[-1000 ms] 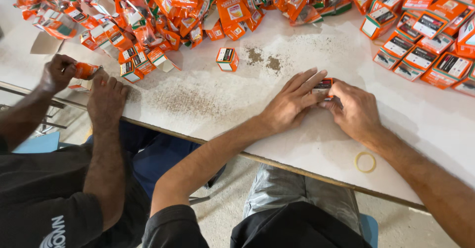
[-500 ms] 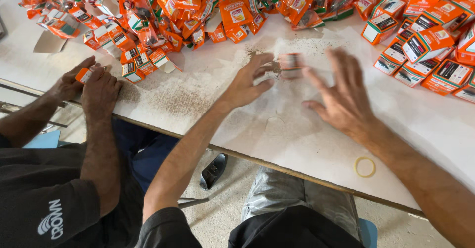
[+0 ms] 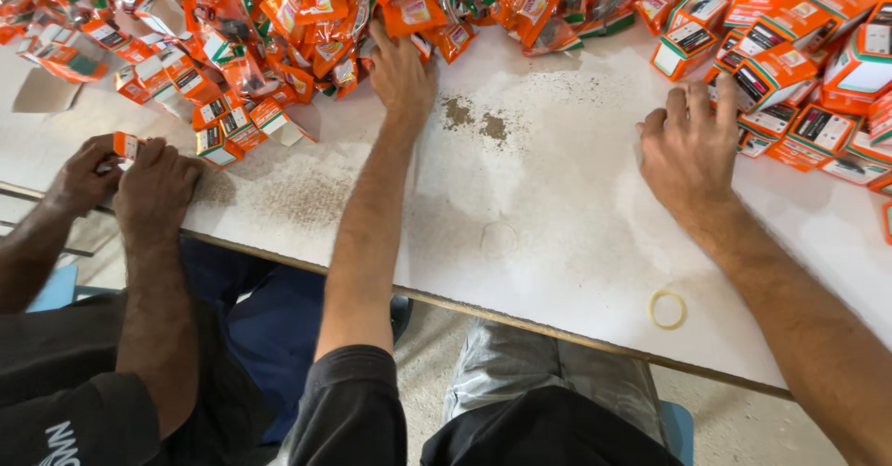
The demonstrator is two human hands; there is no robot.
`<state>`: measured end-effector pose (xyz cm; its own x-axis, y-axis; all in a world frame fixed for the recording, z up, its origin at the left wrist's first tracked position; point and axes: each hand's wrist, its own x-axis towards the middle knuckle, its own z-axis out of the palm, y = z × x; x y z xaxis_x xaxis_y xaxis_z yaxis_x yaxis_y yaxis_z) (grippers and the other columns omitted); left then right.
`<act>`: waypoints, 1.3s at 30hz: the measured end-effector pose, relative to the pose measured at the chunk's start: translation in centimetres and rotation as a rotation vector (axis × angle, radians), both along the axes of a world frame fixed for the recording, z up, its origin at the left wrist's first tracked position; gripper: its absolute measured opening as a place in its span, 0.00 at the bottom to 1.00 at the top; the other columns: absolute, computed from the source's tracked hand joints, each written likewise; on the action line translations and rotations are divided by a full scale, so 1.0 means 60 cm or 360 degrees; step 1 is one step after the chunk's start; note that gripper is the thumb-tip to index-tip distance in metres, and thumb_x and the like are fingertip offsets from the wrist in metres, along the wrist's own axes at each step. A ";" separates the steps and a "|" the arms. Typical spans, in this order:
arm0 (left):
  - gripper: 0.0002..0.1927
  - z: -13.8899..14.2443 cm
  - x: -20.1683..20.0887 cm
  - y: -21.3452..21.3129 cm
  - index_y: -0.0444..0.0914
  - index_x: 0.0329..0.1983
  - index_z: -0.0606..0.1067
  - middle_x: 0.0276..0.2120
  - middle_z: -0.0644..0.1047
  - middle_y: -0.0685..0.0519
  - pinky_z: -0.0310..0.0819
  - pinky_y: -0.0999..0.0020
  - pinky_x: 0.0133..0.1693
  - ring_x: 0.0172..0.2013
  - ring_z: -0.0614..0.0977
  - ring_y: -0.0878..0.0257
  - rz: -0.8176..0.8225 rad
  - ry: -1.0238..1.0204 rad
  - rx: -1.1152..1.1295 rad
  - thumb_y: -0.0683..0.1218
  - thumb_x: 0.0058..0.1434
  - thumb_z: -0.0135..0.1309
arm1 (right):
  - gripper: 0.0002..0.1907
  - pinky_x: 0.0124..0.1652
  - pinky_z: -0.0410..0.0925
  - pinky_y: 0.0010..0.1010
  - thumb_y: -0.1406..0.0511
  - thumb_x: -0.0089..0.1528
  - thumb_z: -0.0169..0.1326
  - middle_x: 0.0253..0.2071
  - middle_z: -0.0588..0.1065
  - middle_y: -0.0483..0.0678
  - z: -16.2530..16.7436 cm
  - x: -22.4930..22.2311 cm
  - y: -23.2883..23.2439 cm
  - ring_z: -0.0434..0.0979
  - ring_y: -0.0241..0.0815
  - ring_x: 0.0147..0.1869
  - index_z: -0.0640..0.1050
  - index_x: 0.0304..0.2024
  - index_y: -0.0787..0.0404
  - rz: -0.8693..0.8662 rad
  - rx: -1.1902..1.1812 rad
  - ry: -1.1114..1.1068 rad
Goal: The person picks up small orange packets from a large pile on the table, places a packet into a small white carton, folds the carton flaps closed, and sets the packed box aside, repeating this cycle continuously. A second worker at the same table handles packets in a similar manner.
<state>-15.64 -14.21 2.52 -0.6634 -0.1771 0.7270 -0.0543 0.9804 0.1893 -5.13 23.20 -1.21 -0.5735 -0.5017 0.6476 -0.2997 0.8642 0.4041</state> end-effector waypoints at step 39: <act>0.21 -0.032 0.073 0.211 0.36 0.44 0.72 0.37 0.77 0.43 0.76 0.47 0.42 0.42 0.80 0.42 -0.1399 -0.0864 -0.0460 0.52 0.58 0.66 | 0.31 0.52 0.70 0.38 0.66 0.56 0.68 0.48 0.73 0.54 0.016 0.102 -0.002 0.75 0.46 0.54 0.70 0.58 0.67 0.0831 -0.1406 -0.1398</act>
<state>-11.27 -1.53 0.61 -0.7214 0.6516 0.2346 0.6854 0.7204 0.1065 1.01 23.07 -0.27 -0.8336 -0.3963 0.3849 -0.5404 0.4404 -0.7170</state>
